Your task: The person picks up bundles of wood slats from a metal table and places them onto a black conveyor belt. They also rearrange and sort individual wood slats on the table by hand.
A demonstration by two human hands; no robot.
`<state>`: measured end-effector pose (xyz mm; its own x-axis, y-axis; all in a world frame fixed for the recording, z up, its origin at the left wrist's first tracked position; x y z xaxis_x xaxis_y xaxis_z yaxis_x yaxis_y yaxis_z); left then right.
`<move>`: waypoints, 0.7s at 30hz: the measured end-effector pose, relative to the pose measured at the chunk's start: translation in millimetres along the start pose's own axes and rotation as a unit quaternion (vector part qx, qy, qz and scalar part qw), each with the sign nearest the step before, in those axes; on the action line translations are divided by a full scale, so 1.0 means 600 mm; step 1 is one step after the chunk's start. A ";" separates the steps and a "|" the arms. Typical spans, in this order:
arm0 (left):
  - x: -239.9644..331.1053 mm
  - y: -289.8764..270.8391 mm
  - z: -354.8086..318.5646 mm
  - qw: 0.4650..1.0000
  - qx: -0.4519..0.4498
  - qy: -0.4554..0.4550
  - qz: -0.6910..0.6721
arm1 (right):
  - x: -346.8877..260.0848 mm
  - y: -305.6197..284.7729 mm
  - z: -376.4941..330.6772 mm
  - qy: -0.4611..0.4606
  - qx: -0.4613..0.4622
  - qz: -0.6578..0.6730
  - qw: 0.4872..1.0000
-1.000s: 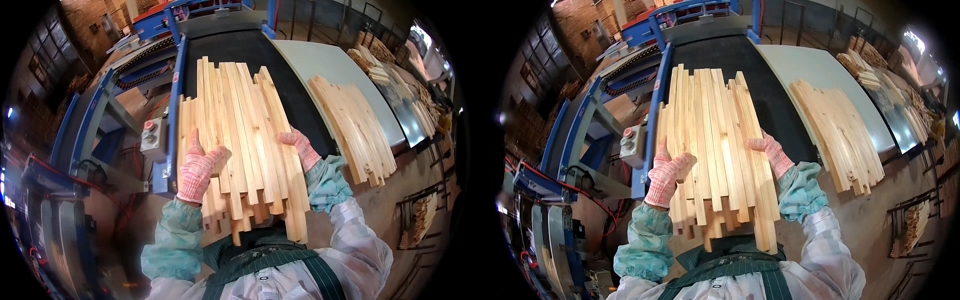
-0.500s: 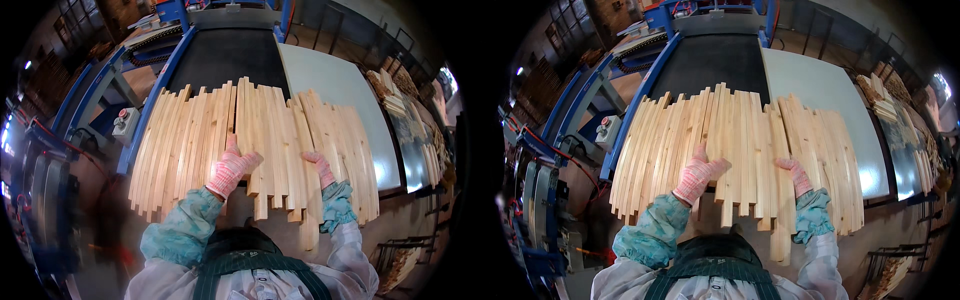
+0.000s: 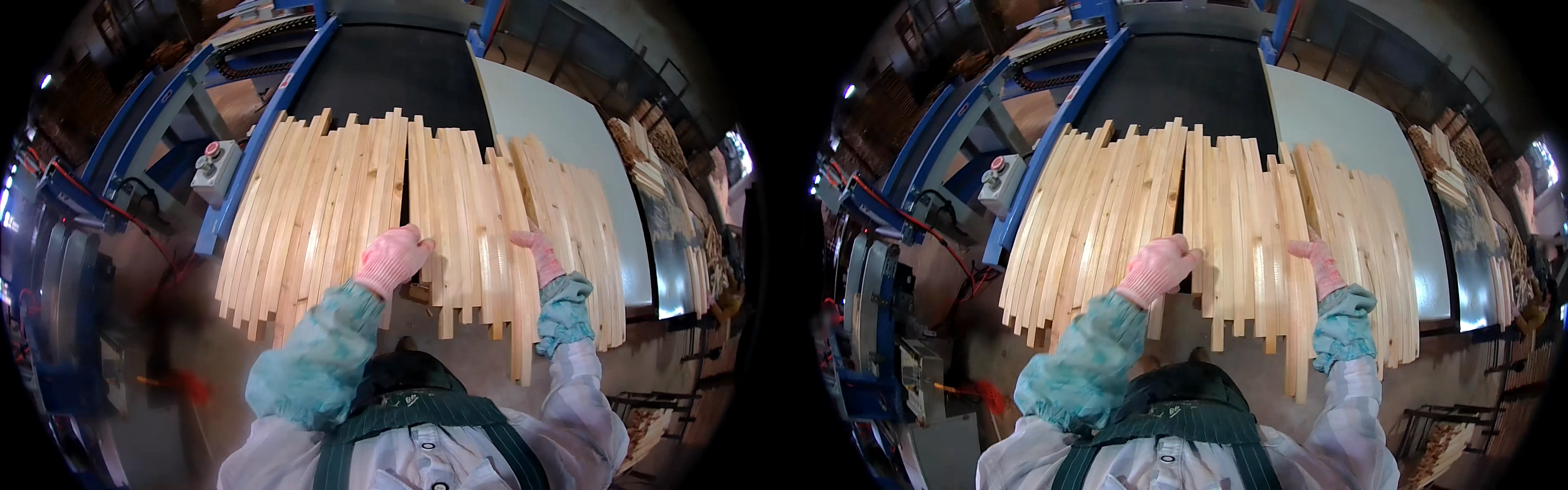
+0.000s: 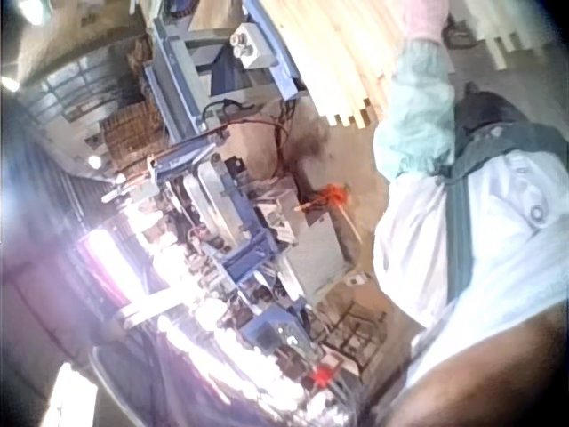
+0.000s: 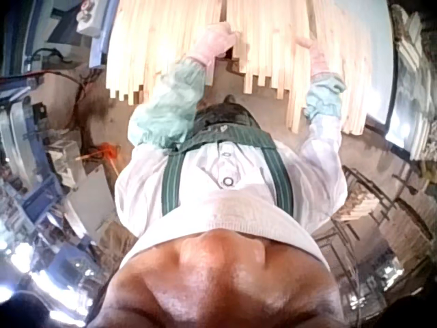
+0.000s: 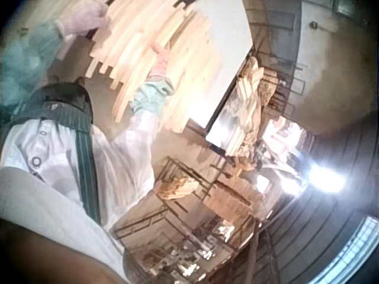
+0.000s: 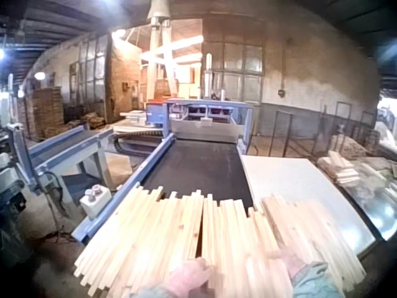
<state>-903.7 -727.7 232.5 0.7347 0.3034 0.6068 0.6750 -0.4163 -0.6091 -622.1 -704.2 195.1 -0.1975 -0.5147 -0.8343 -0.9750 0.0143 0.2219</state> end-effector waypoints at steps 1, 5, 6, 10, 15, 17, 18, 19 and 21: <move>-0.011 -0.005 -0.003 0.996 0.070 0.059 -0.011 | -0.013 0.027 -0.007 -0.029 -0.013 -0.024 0.999; -0.010 -0.019 -0.016 0.985 0.101 0.137 -0.037 | -0.009 0.037 0.009 -0.073 0.044 -0.161 0.983; 0.005 -0.025 -0.016 0.966 0.165 0.195 0.034 | -0.016 0.022 0.028 -0.101 0.066 -0.287 0.950; 0.003 0.015 0.001 0.881 0.294 0.295 0.227 | -0.042 0.008 0.057 -0.055 0.204 -0.715 0.666; -0.019 0.019 0.030 0.911 0.241 0.296 0.158 | -0.026 -0.011 0.055 -0.022 0.289 -0.644 0.708; -0.042 0.009 0.034 0.919 0.229 0.316 0.057 | -0.015 -0.011 0.088 -0.043 0.249 -0.674 0.695; -0.047 -0.010 0.026 0.930 0.207 0.304 0.007 | -0.019 -0.005 0.099 -0.055 0.227 -0.688 0.687; -0.052 -0.033 0.015 0.937 0.187 0.292 -0.045 | -0.023 -0.005 0.087 -0.100 0.216 -0.663 0.709; -0.080 -0.102 -0.014 0.919 0.238 0.310 -0.049 | -0.031 0.001 0.068 -0.240 0.141 -0.639 0.717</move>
<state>-980.9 -724.0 244.9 0.5883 -0.2881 0.7556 0.7978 0.0545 -0.6005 -623.1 -659.8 190.2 0.9294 0.0916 -0.3576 -0.3591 0.0005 -0.9333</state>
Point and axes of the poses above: each hand's wrist, its own z-axis towards the middle knuckle, its own y-axis out of the palm, x = y × z, the point moved 7 cm from there along z, towards the middle knuckle, and after that the axes turned 3 degrees about -z, right-handed, at the moved point
